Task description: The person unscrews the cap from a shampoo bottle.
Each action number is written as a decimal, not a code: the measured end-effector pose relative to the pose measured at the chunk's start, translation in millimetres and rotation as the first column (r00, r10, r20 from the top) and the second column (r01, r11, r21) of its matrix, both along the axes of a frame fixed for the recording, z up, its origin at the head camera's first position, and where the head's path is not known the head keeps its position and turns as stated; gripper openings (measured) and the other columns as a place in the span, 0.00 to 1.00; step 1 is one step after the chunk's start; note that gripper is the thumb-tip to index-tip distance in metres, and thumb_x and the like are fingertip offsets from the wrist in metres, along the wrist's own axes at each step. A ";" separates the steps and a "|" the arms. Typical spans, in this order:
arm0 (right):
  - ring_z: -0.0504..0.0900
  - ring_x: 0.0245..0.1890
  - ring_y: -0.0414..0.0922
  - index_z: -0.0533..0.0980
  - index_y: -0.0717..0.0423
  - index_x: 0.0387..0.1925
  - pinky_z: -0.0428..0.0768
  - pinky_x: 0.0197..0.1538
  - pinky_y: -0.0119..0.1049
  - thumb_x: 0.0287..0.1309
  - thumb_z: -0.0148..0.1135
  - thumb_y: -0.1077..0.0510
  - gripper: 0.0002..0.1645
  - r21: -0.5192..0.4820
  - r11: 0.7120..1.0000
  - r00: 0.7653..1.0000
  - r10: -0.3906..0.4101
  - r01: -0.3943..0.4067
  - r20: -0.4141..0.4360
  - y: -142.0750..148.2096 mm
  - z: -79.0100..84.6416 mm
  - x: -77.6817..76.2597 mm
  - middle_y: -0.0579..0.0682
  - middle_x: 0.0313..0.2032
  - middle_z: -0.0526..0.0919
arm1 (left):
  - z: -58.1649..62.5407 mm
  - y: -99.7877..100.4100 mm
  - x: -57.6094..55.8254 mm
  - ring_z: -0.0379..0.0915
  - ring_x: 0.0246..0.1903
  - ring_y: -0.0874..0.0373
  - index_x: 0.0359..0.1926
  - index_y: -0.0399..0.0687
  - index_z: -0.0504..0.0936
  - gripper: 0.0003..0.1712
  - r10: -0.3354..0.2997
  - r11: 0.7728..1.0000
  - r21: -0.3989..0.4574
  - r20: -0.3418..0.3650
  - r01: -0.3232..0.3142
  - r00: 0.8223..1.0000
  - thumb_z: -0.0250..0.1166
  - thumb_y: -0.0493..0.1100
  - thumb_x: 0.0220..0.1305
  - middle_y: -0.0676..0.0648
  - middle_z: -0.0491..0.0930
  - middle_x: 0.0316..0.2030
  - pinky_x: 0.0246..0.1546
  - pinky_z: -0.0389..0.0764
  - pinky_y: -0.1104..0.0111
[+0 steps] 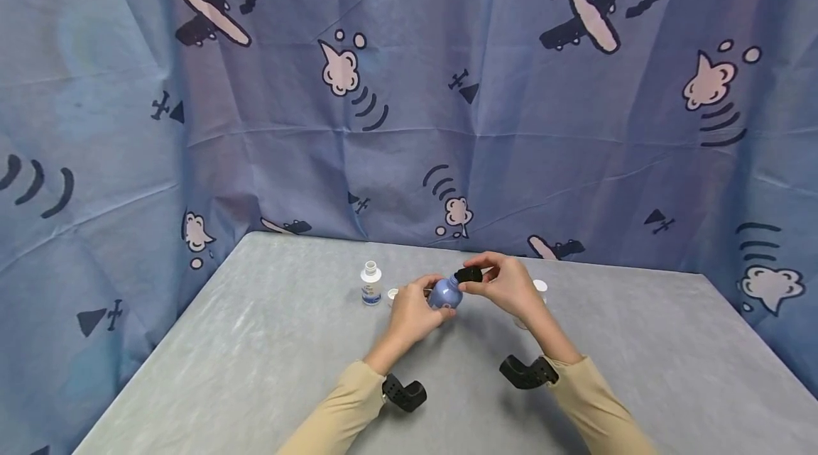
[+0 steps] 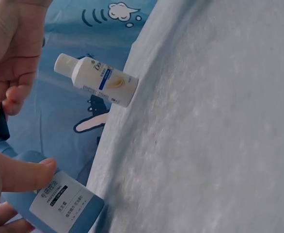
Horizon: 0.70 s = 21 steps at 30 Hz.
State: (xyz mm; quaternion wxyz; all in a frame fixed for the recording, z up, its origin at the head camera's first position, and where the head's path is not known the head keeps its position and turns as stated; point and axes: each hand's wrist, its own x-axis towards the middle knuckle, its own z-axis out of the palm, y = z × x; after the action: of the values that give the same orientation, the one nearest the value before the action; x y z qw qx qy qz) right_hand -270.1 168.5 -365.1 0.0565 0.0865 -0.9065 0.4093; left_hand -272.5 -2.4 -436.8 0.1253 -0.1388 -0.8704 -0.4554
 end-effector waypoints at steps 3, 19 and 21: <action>0.79 0.32 0.45 0.81 0.59 0.45 0.76 0.31 0.33 0.44 0.75 0.60 0.22 0.004 1.000 1.000 -0.011 0.011 -0.004 3.6 1.0 0.3 0.58 0.44 0.84 | -1.4 3.8 -0.4 0.83 0.40 0.54 0.51 0.44 0.81 0.32 0.037 0.999 0.033 0.005 -0.037 0.999 0.78 0.44 0.40 0.45 0.87 0.40 0.39 0.77 0.68; 0.81 0.39 0.51 0.78 0.62 0.47 0.79 0.39 0.40 0.42 0.74 0.65 0.26 0.048 0.999 1.000 -0.008 0.009 -0.030 8.4 -16.6 -3.6 0.60 0.42 0.84 | -6.5 14.8 -4.5 0.82 0.38 0.53 0.50 0.41 0.81 0.31 0.107 0.984 0.140 0.034 -0.111 0.994 0.79 0.40 0.40 0.42 0.86 0.40 0.40 0.79 0.66; 0.80 0.37 0.49 0.79 0.61 0.47 0.77 0.37 0.37 0.43 0.74 0.65 0.25 0.064 0.998 0.999 -0.012 0.014 -0.037 8.8 -18.4 -4.4 0.58 0.42 0.85 | -6.9 15.3 -5.1 0.82 0.39 0.51 0.50 0.39 0.80 0.31 0.094 0.981 0.164 0.036 -0.099 0.995 0.78 0.39 0.40 0.40 0.86 0.40 0.41 0.80 0.64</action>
State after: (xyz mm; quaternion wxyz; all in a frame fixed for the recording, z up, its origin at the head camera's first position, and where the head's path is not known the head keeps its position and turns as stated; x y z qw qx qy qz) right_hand -274.5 177.3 -383.5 0.0729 0.0899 -0.9186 0.3779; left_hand -277.6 12.9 -443.6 0.1463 -0.0791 -0.8368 -0.5216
